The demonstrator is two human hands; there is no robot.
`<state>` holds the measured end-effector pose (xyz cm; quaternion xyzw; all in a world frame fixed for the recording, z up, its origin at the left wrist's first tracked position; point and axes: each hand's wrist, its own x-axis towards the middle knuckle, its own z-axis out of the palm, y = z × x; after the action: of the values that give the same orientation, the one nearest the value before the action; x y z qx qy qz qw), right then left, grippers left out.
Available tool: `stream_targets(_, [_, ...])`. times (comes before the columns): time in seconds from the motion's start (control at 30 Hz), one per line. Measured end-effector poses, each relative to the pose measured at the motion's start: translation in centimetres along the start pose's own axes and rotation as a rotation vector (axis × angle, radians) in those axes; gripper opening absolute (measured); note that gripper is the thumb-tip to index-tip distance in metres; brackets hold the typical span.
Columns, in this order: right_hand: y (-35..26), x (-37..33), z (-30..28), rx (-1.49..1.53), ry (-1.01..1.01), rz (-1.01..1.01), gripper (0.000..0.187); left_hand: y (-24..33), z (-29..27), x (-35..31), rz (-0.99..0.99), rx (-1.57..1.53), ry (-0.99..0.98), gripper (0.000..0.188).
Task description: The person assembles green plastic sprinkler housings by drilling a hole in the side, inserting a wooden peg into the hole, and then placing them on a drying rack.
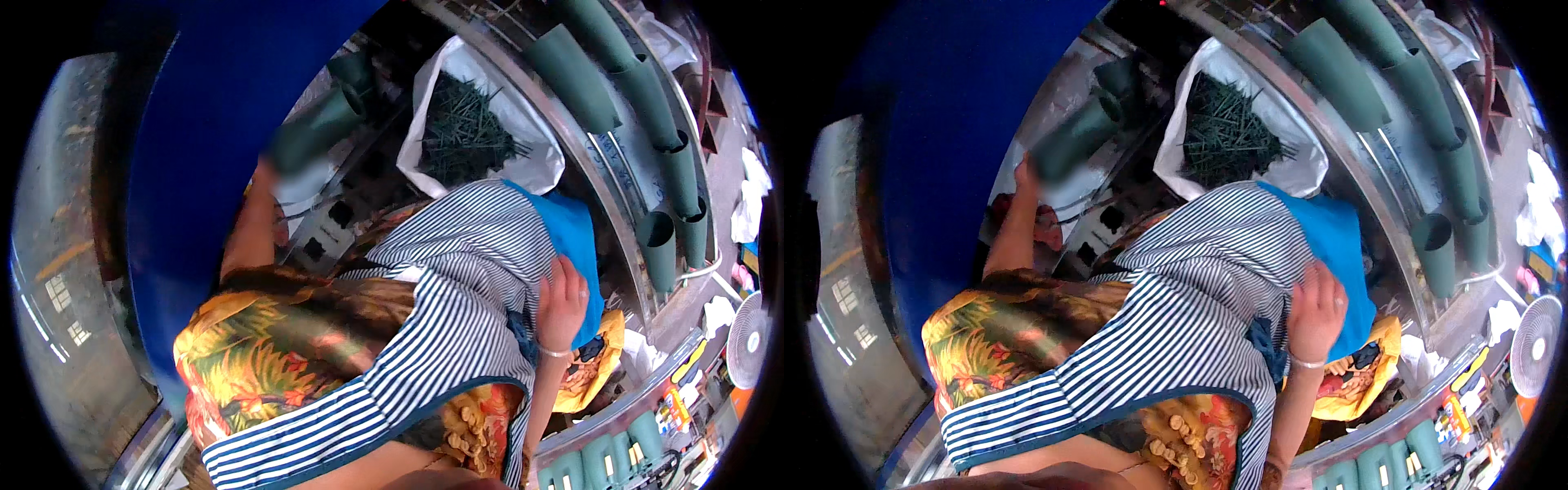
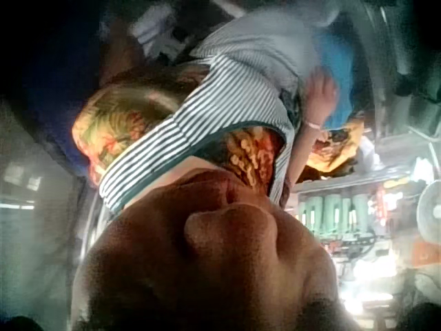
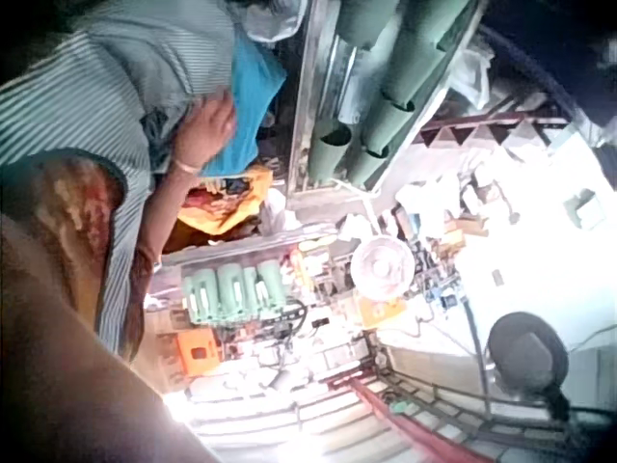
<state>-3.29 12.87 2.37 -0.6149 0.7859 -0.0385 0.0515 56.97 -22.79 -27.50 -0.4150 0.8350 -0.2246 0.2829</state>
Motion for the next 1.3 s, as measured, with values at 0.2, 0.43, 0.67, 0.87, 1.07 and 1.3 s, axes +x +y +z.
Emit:
stream_targets(0.2, [-8.3, 11.3, -1.4, 0.234, 0.318, -0.399, 0.046, 5.2, -19.3, 8.8, 0.040, -1.108, 0.298, 0.054])
stream_targets(0.43, [-6.1, 10.2, -3.4, 0.265, 0.376, -0.138, 0.054, 11.9, -37.9, 12.2, 0.370, -1.869, 0.166, 0.039])
stream_targets(0.67, [-7.5, 11.5, -2.7, 0.312, 0.272, 0.088, 0.063, 16.2, -40.8, 16.2, -0.013, -2.769, -0.719, 0.040])
stream_targets(0.87, [-8.5, 13.0, -3.4, 0.136, 0.272, 0.030, 0.061, 17.9, -39.4, 16.4, 0.079, -2.838, -0.780, 0.042])
stream_targets(1.07, [-6.9, 12.9, -3.1, 0.148, 0.076, 0.020, 0.051, 20.4, -37.8, 17.1, 0.056, -2.901, -0.824, 0.038])
stream_targets(1.3, [-4.9, 11.1, -3.5, 0.313, 0.409, -0.098, 0.055, 21.4, -37.3, 18.3, -0.234, -2.900, -0.877, 0.034])
